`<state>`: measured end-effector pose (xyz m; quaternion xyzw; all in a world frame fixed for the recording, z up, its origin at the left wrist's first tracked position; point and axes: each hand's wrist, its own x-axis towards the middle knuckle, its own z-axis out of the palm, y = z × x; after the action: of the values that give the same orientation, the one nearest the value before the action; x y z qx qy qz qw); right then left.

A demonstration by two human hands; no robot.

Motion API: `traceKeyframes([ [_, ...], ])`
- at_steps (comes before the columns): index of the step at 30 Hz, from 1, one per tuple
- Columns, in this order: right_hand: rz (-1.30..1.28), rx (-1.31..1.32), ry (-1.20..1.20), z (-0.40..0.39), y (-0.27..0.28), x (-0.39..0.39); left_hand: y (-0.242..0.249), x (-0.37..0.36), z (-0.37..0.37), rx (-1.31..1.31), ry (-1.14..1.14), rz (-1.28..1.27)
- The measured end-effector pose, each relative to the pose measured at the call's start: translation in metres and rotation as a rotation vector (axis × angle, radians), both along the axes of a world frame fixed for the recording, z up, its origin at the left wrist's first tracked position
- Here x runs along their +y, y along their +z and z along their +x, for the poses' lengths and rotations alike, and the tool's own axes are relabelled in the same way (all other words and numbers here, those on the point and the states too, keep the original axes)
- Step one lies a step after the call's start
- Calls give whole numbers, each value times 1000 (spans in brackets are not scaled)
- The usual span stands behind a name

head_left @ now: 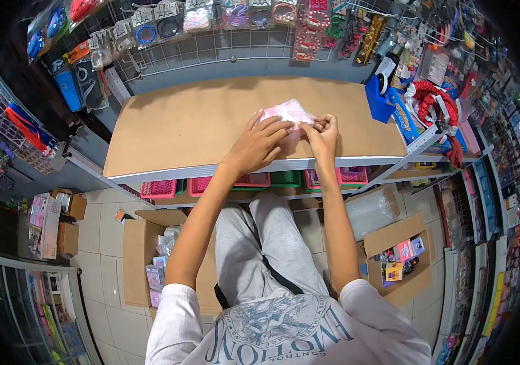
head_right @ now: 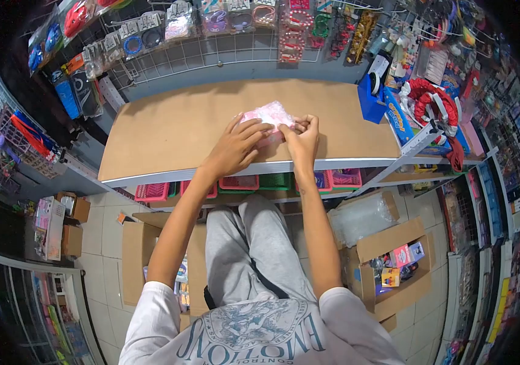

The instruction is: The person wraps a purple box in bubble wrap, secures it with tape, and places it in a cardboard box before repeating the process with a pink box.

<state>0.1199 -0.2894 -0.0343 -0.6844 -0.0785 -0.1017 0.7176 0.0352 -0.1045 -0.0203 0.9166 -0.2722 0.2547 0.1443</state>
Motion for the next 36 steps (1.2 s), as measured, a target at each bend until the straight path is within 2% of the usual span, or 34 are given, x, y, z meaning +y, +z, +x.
traceKeyframes([
  [1, 40, 67, 64, 1, 4, -3, 0, 0, 0, 3, 2, -5],
  [6, -67, -209, 99, -7, -9, -9, 8, -4, -4, 49, -2, -95],
  [10, -49, -209, 104, -9, -5, -15, 4, -12, -4, -26, 43, -149],
  [13, -258, -384, 108, -14, 2, -25, 3, -14, -9, -85, 59, -115],
  [17, -275, -406, 175, -26, 4, -32, 11, -13, -23, -46, 51, -81],
  [23, -409, -599, 280, -32, 6, -47, 2, -9, -37, -28, 128, 65],
  [26, -411, -558, 384, -40, 15, -55, -3, -10, -42, -83, 130, 75],
  [31, -273, -334, 547, -50, 17, -71, 4, -6, -65, -196, 106, 45],
  [34, -141, -280, 610, -55, 17, -70, 7, -5, -91, -293, 163, -304],
  [36, -50, -242, 668, -60, 19, -63, 1, -16, -110, -239, 330, -713],
])
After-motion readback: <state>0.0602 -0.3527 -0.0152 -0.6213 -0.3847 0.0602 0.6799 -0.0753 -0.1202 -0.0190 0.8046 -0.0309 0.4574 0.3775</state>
